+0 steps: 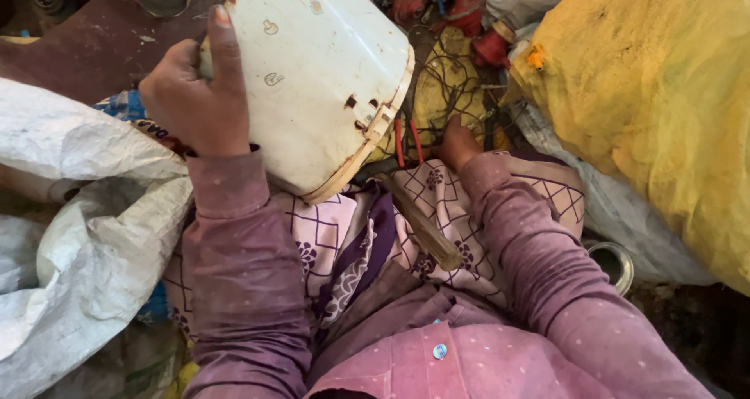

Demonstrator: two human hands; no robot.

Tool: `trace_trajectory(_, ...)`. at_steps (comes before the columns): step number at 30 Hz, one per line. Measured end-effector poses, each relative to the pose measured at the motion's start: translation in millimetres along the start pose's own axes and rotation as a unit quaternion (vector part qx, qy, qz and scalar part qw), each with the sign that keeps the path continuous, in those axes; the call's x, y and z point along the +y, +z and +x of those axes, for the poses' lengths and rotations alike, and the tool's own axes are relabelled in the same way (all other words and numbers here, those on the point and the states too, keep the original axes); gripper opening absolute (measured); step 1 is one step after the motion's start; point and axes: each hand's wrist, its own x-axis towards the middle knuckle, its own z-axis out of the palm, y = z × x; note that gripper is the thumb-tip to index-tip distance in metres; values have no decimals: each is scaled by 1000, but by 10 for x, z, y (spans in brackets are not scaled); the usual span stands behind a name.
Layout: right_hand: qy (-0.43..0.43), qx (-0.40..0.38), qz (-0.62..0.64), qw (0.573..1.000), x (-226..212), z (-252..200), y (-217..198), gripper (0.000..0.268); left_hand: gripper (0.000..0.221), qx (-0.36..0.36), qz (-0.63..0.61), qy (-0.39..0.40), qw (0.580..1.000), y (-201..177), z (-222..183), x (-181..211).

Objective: The person sits on the floor and uses pliers to cut wires inside a white cylindrical appliance. They then use a hammer and a metal rod to pry and separate the casing, exposing the internal components.

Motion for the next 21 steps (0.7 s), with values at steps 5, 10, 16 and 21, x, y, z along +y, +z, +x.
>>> trace_trajectory(5, 13, 165, 115, 980, 201, 197, 153, 69, 64, 6, 9, -3, 1000, -12, 23, 18)
trace_trajectory(10, 16, 230, 467, 854, 539, 63, -186, 40, 56, 47, 68, 60, 995, -67, 29, 129)
trace_trajectory(16, -100, 10, 730, 676, 246, -1360, -1202, 38, 61, 49, 43, 52, 997, -60, -57, 178)
trace_trajectory(21, -72, 90, 373, 921, -483, -2486, -1803, 56, 63, 41, 58, 61, 996, 26, -141, 224)
